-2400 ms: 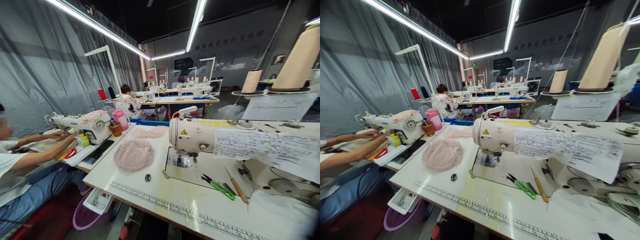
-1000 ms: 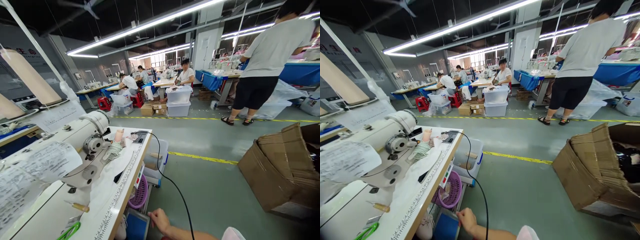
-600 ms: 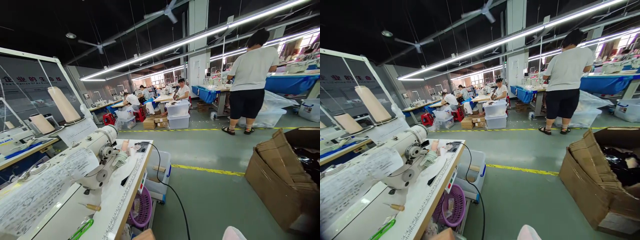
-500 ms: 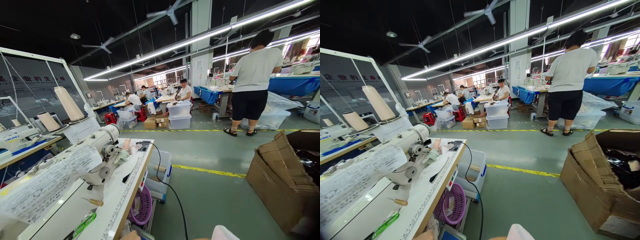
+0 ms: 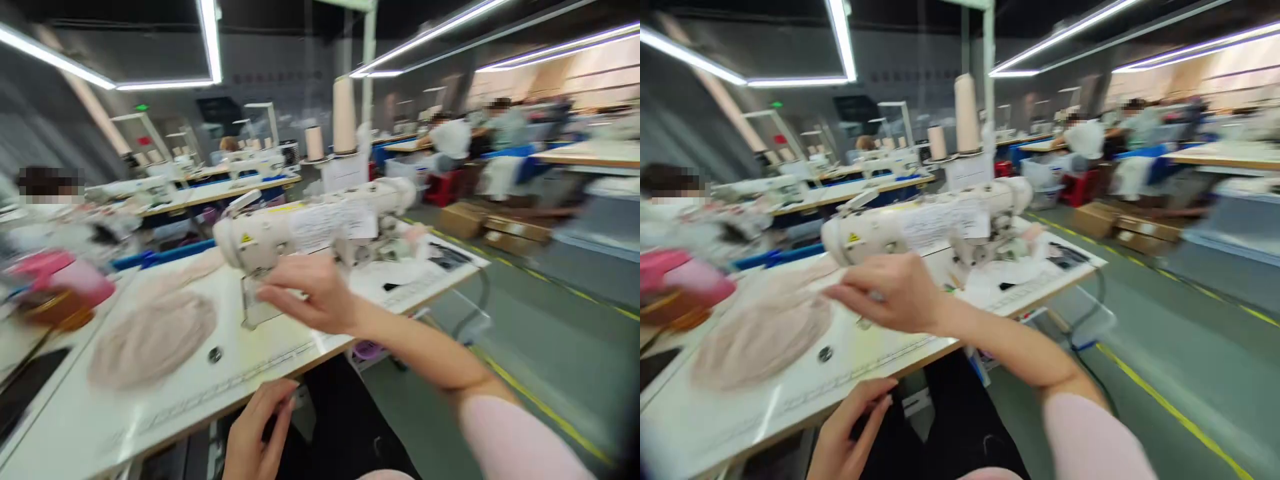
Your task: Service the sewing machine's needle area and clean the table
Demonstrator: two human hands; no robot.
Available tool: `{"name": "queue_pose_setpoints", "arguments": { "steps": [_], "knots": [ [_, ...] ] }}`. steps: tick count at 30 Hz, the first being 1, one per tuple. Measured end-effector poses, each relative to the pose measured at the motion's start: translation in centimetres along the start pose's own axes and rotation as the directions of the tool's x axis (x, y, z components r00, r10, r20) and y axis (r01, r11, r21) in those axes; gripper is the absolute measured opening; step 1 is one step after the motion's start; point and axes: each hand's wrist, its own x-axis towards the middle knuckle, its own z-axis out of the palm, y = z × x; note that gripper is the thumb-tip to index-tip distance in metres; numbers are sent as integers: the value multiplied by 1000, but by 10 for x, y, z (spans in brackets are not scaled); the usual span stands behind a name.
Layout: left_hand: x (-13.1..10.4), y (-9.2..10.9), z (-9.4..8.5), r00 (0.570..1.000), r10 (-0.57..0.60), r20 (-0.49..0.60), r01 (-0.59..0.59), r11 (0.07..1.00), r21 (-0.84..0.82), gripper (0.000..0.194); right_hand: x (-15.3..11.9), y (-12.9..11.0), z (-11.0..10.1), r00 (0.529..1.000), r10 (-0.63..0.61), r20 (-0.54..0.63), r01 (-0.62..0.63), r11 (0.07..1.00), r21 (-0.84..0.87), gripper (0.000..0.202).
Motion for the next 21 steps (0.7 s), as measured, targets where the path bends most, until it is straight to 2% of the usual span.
{"name": "queue_pose_setpoints", "arguments": {
  "steps": [2, 3, 4, 6, 8, 9, 11, 15, 18, 21],
  "knots": [
    [13, -6, -29, 995, 68, 70, -77, 988, 131, 23, -14, 31, 8, 976, 71, 205, -54, 995, -86, 45],
    [23, -10, -44, 991, 77, 114, -99, 974, 203, 22, -25, 47, 13, 946, 95, 310, -59, 991, -122, 41],
    [35, -13, -59, 992, 55, 113, -85, 956, 280, 22, -37, 62, 20, 912, 118, 393, -58, 985, -163, 37],
    [65, -18, -85, 995, 1, 97, -40, 918, 394, 20, -62, 90, 32, 885, 174, 432, -55, 960, -275, 30],
    [102, -25, -100, 989, -82, 125, 10, 871, 491, 19, -81, 110, 45, 867, 228, 443, -85, 944, -319, 25],
    [123, -29, -103, 978, -143, 151, 36, 830, 557, 20, -88, 117, 51, 865, 255, 433, -114, 939, -325, 23],
    [165, -41, -99, 970, -184, 160, 54, 803, 594, 22, -97, 124, 62, 869, 294, 397, -171, 933, -316, 22],
    [233, -67, -75, 948, -283, 146, 110, 721, 684, 22, -110, 123, 77, 920, 259, 295, -176, 944, -278, 23],
    [260, -80, -64, 907, -385, 171, 143, 663, 735, 15, -121, 120, 79, 969, 147, 200, -95, 964, -249, 20],
    [274, -86, -62, 868, -458, 193, 156, 620, 769, 17, -130, 120, 78, 989, 69, 133, -40, 976, -213, 14]
  ]
}}
